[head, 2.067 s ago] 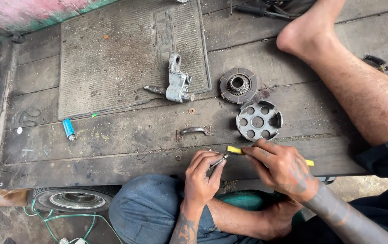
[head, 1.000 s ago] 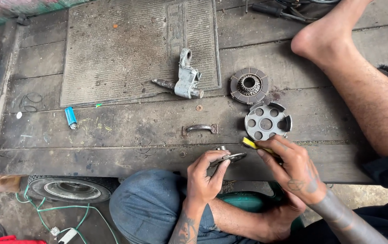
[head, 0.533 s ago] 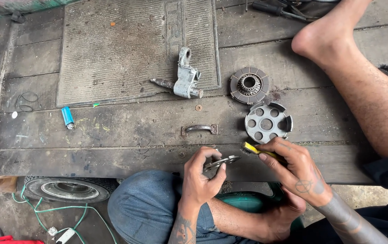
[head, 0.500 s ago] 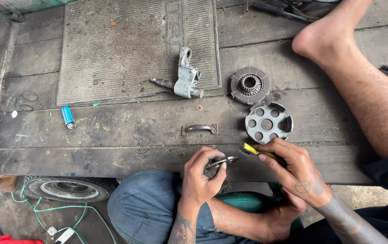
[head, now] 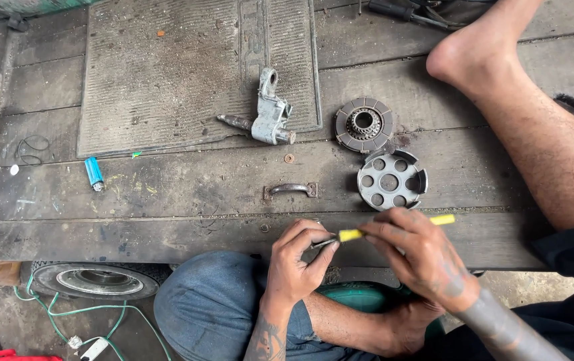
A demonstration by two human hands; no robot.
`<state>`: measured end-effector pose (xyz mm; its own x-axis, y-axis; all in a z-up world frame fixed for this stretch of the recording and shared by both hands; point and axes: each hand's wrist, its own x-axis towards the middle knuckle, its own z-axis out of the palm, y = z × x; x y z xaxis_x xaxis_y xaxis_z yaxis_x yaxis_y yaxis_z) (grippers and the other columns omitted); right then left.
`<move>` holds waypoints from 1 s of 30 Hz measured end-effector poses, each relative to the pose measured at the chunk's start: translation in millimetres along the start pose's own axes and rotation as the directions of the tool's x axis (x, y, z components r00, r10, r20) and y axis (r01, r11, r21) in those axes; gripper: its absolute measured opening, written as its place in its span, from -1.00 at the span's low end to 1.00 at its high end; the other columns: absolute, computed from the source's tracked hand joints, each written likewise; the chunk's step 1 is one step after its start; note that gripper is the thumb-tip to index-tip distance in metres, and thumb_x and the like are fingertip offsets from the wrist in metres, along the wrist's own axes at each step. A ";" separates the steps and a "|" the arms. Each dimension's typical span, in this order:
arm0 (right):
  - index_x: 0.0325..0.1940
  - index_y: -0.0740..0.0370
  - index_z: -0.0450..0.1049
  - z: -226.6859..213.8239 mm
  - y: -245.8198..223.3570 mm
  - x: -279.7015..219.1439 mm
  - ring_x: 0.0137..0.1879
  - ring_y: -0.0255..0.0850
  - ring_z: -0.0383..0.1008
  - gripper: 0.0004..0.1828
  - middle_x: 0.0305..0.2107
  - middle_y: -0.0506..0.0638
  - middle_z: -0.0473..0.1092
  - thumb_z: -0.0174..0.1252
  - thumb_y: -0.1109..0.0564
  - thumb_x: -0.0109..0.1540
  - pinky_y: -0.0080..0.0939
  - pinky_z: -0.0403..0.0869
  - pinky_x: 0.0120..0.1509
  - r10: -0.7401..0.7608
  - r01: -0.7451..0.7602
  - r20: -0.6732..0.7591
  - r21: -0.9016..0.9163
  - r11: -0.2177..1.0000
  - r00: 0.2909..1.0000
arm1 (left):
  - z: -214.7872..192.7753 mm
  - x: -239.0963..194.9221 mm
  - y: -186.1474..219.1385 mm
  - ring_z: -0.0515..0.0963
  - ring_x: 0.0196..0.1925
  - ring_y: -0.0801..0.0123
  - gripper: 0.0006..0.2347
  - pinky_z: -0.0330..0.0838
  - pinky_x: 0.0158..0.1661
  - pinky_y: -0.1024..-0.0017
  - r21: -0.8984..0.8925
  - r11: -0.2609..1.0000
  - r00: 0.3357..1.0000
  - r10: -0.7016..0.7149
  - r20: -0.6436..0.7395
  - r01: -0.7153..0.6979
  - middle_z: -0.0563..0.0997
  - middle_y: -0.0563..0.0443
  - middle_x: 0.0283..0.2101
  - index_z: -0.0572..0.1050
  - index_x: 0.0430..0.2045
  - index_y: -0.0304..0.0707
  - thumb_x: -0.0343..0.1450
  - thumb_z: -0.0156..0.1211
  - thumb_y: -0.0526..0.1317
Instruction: Brushing a circular metal plate with a small brush to remove dirt or debris.
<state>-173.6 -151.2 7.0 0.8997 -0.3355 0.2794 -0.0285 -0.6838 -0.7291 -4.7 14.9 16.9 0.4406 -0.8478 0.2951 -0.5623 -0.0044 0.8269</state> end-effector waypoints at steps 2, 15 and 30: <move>0.09 0.09 0.55 0.6 16.7 -1.1 -0.22 -0.08 0.40 -0.72 -0.29 -0.04 0.39 0.14 0.09 0.31 -0.09 0.40 -0.05 0.059 -0.060 -0.009 -0.164 0.985 0.998 | -1.0 1.5 0.4 0.62 -0.25 0.29 -0.95 0.52 -0.16 0.42 -0.019 1.000 0.999 -0.021 -0.028 0.020 0.61 -0.01 -0.31 0.59 -0.40 -0.28 0.42 0.27 -0.30; 0.12 0.05 0.57 -4.3 4.9 4.6 -0.15 -0.06 0.37 -0.69 -0.23 -0.02 0.42 0.00 0.13 0.36 -0.06 0.35 0.06 -0.073 0.074 0.064 -0.004 0.997 0.995 | -0.1 2.1 -0.9 0.58 -0.31 0.24 -0.96 0.46 -0.23 0.35 -0.026 0.999 1.000 0.021 0.006 -0.021 0.60 -0.03 -0.39 0.55 -0.47 -0.29 0.30 0.24 -0.33; 0.07 0.11 0.55 -16.1 -2.3 3.8 -0.19 -0.17 0.38 -0.74 -0.31 -0.09 0.43 0.08 0.07 0.34 -0.21 0.40 -0.03 0.197 -0.196 -0.046 0.024 0.980 0.979 | 8.2 -5.0 -6.0 0.69 -0.06 0.15 -0.90 0.56 0.01 0.29 -0.221 0.972 0.991 -0.097 -0.093 0.075 0.65 -0.14 -0.17 0.42 -0.29 -0.29 0.51 0.07 -0.24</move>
<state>-177.2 -161.4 19.9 0.8553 -0.4930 0.1591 -0.1937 -0.5891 -0.7845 -9.3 14.8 6.6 0.5562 -0.7906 0.2562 -0.3588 0.0497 0.9321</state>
